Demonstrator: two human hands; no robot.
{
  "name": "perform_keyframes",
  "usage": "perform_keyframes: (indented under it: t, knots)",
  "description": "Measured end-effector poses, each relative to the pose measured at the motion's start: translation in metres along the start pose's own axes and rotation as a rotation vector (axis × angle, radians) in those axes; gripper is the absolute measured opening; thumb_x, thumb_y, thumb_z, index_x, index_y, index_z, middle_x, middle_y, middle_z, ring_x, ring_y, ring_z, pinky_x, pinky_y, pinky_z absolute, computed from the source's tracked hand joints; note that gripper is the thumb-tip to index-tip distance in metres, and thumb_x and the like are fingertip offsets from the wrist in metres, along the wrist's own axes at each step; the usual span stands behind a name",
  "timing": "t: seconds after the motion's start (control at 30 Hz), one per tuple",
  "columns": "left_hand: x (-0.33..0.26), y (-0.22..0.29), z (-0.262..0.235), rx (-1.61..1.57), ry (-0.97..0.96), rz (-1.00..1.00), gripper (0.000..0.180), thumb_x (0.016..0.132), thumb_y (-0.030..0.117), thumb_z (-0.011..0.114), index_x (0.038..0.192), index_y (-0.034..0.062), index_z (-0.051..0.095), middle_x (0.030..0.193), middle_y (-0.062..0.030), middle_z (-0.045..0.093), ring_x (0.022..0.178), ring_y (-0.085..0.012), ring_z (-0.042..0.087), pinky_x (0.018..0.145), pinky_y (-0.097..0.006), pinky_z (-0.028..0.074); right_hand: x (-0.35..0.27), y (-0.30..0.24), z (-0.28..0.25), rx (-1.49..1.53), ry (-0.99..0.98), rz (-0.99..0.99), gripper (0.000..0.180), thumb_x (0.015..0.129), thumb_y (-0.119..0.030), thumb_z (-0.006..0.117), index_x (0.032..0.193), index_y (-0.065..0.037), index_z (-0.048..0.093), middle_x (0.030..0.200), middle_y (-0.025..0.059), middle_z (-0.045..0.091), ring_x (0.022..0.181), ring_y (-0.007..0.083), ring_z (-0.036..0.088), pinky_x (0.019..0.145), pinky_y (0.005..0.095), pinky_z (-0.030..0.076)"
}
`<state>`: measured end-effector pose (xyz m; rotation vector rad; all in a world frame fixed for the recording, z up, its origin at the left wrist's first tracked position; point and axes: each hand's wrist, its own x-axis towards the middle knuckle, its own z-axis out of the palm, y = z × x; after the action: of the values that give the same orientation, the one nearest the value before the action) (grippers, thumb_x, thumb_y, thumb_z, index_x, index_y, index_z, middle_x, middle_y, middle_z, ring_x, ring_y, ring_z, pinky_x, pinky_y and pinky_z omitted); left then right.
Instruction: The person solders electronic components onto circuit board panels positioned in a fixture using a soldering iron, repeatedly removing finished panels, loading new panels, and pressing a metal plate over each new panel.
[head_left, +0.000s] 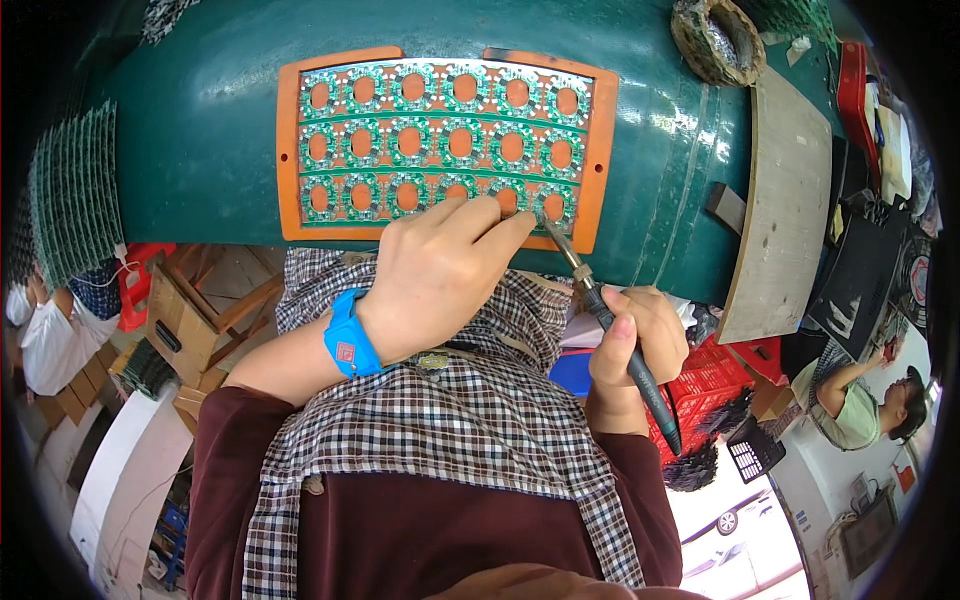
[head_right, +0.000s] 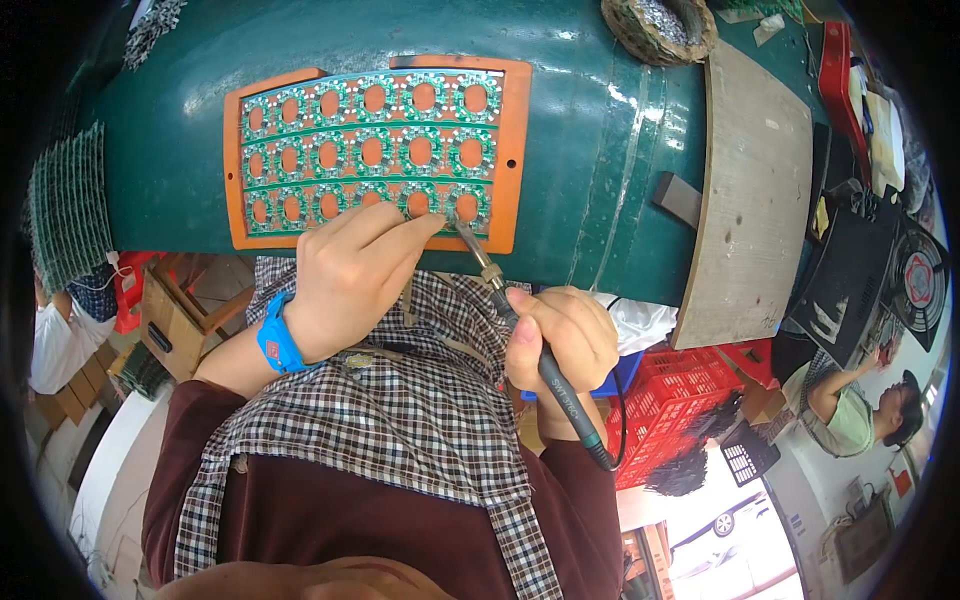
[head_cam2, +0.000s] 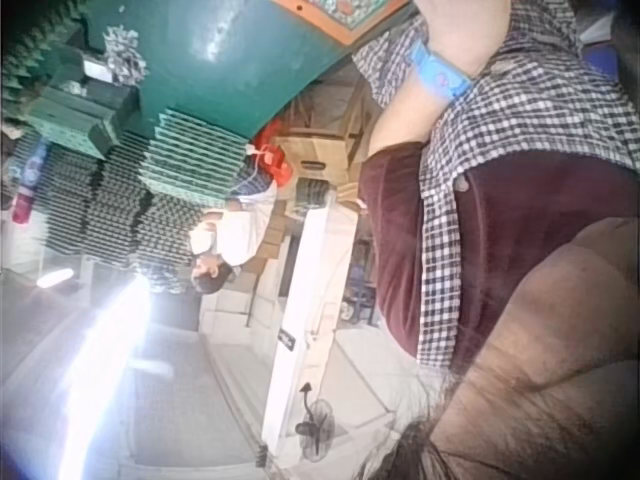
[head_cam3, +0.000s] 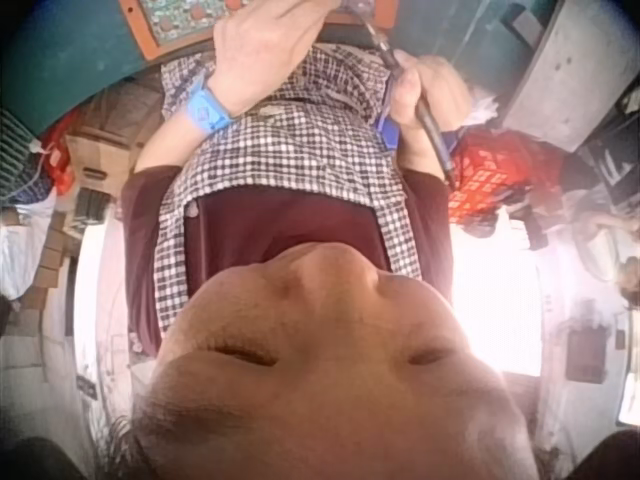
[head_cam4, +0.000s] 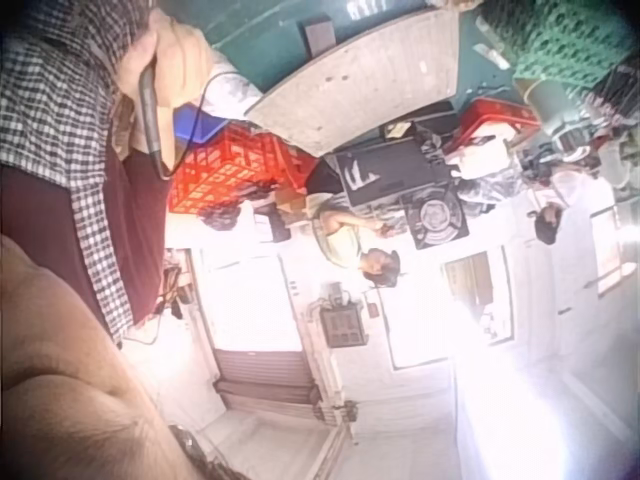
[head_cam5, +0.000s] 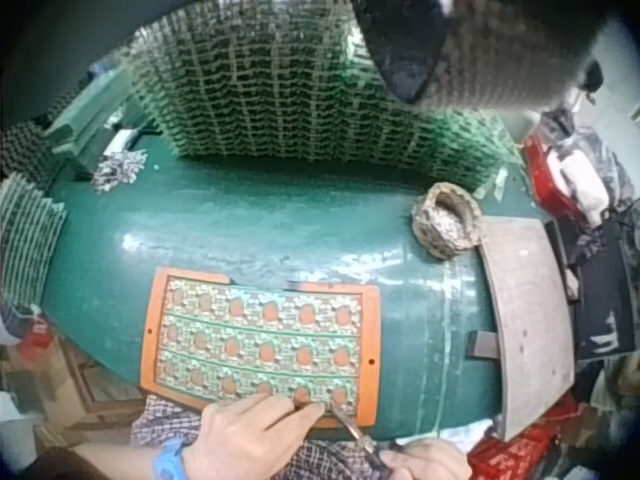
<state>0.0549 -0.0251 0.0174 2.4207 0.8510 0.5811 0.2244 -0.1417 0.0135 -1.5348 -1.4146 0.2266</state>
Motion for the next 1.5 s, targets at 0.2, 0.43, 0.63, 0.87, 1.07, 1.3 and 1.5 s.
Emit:
perform_keyframes:
  t: [0.2, 0.43, 0.63, 0.87, 1.07, 1.3, 1.5]
  knots:
    - [0.019, -0.012, -0.002, 0.061, 0.103, -0.048, 0.015, 0.071, 0.002, 0.065, 0.085, 0.0058, 0.061, 0.076, -0.0028, 0.057, 0.062, -0.0181, 0.057, 0.050, -0.031, 0.048, 0.018, 0.008, 0.001, -0.043, 0.042, 0.027, 0.015, 0.080, -0.008, 0.058, 0.081, 0.005, 0.065, 0.062, 0.0127, 0.060, 0.052, 0.0239, 0.058, 0.049, 0.0322, 0.048]
    - [0.026, -0.016, 0.010, 0.059, 0.081, -0.021, 0.017, 0.070, 0.005, 0.065, 0.087, 0.0049, 0.062, 0.085, -0.0041, 0.061, 0.066, -0.0193, 0.060, 0.054, -0.030, 0.051, 0.030, 0.015, 0.012, 0.020, 0.009, -0.028, 0.012, 0.078, -0.005, 0.059, 0.082, 0.005, 0.065, 0.062, 0.0121, 0.059, 0.051, 0.0228, 0.057, 0.047, 0.0307, 0.047]
    - [0.033, -0.015, -0.001, 0.035, 0.053, -0.005, 0.017, 0.071, 0.005, 0.064, 0.088, 0.0058, 0.062, 0.085, -0.0046, 0.061, 0.066, -0.0205, 0.061, 0.054, -0.031, 0.051, 0.032, 0.013, 0.008, 0.015, -0.016, 0.009, 0.013, 0.078, -0.005, 0.059, 0.082, 0.005, 0.066, 0.063, 0.0121, 0.060, 0.051, 0.0231, 0.058, 0.048, 0.0306, 0.047]
    - [0.058, -0.026, 0.002, 0.007, 0.097, -0.123, 0.013, 0.074, 0.002, 0.064, 0.086, 0.0055, 0.061, 0.080, -0.0060, 0.056, 0.071, -0.0224, 0.061, 0.053, -0.032, 0.051, 0.058, 0.022, 0.015, -0.040, -0.015, 0.021, 0.014, 0.080, -0.006, 0.062, 0.086, 0.005, 0.066, 0.066, 0.0119, 0.062, 0.054, 0.0217, 0.060, 0.050, 0.0294, 0.049]
    - [0.058, -0.030, 0.003, 0.023, 0.073, -0.037, 0.018, 0.072, 0.002, 0.065, 0.089, 0.0057, 0.062, 0.081, -0.0058, 0.055, 0.070, -0.0225, 0.060, 0.053, -0.032, 0.050, 0.061, 0.020, 0.017, -0.022, -0.045, 0.037, 0.013, 0.079, -0.006, 0.062, 0.085, 0.005, 0.066, 0.065, 0.0118, 0.062, 0.054, 0.0227, 0.061, 0.050, 0.0303, 0.049]
    - [0.060, -0.029, -0.006, 0.004, 0.093, -0.230, 0.017, 0.071, 0.003, 0.065, 0.087, 0.0059, 0.061, 0.082, -0.0055, 0.053, 0.066, -0.0216, 0.060, 0.052, -0.032, 0.050, 0.070, 0.013, 0.019, -0.013, -0.038, -0.032, 0.012, 0.077, -0.004, 0.062, 0.085, 0.005, 0.066, 0.065, 0.0115, 0.062, 0.052, 0.0227, 0.061, 0.049, 0.0305, 0.050]
    - [0.065, -0.034, 0.000, -0.020, 0.146, -0.128, 0.017, 0.076, -0.003, 0.063, 0.091, 0.0033, 0.062, 0.081, -0.0065, 0.055, 0.059, -0.0212, 0.057, 0.051, -0.031, 0.046, 0.076, 0.017, 0.031, -0.016, -0.074, -0.074, 0.011, 0.075, -0.002, 0.064, 0.084, 0.004, 0.066, 0.064, 0.0107, 0.061, 0.051, 0.0214, 0.060, 0.047, 0.0285, 0.049]
